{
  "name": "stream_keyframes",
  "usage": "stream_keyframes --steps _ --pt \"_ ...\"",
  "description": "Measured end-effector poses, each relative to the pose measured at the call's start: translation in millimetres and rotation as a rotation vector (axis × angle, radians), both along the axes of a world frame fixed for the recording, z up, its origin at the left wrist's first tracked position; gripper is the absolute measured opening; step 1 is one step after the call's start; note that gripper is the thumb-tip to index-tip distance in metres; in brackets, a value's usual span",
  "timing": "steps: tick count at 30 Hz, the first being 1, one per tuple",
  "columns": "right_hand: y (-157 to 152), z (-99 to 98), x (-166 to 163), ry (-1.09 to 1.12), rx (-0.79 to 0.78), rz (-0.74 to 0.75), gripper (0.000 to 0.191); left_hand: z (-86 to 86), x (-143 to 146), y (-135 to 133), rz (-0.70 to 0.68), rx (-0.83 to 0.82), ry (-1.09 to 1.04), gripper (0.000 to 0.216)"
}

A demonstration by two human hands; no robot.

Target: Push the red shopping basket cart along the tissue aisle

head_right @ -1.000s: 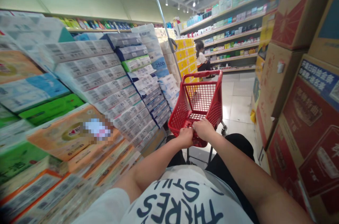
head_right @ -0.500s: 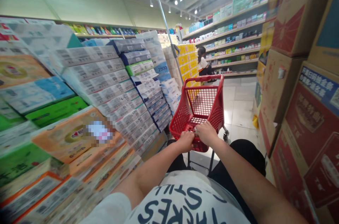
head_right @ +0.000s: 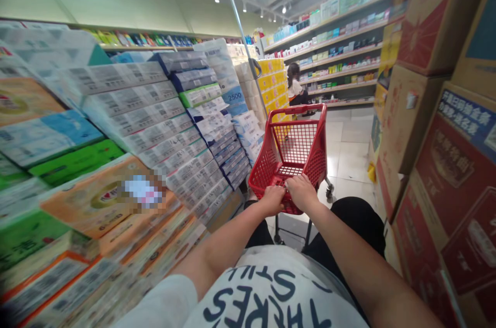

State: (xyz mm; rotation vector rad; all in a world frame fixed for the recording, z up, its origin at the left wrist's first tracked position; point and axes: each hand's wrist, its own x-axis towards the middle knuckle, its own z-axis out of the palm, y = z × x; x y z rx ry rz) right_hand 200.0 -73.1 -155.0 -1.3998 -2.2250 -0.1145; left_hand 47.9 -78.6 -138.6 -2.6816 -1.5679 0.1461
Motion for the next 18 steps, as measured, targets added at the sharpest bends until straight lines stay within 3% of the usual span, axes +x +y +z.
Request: stream_keyframes --steps 3,7,11,18 --pt "-9 -4.7 -8 0.019 0.018 -0.010 0.026 -1.2 -3 0 -0.010 0.009 -0.034 0.044" --pt "2 4.9 -2 -0.094 -0.018 0.095 0.021 -0.7 -9 -1 -0.002 0.020 -0.031 0.040" --pt "17 8.5 6 -0.006 -0.066 0.024 0.018 -0.2 -10 -2 0.016 0.024 -0.003 0.034" --pt "-2 1.0 -6 -0.005 -0.022 0.006 0.023 1.6 -11 -5 -0.009 0.021 -0.044 0.037"
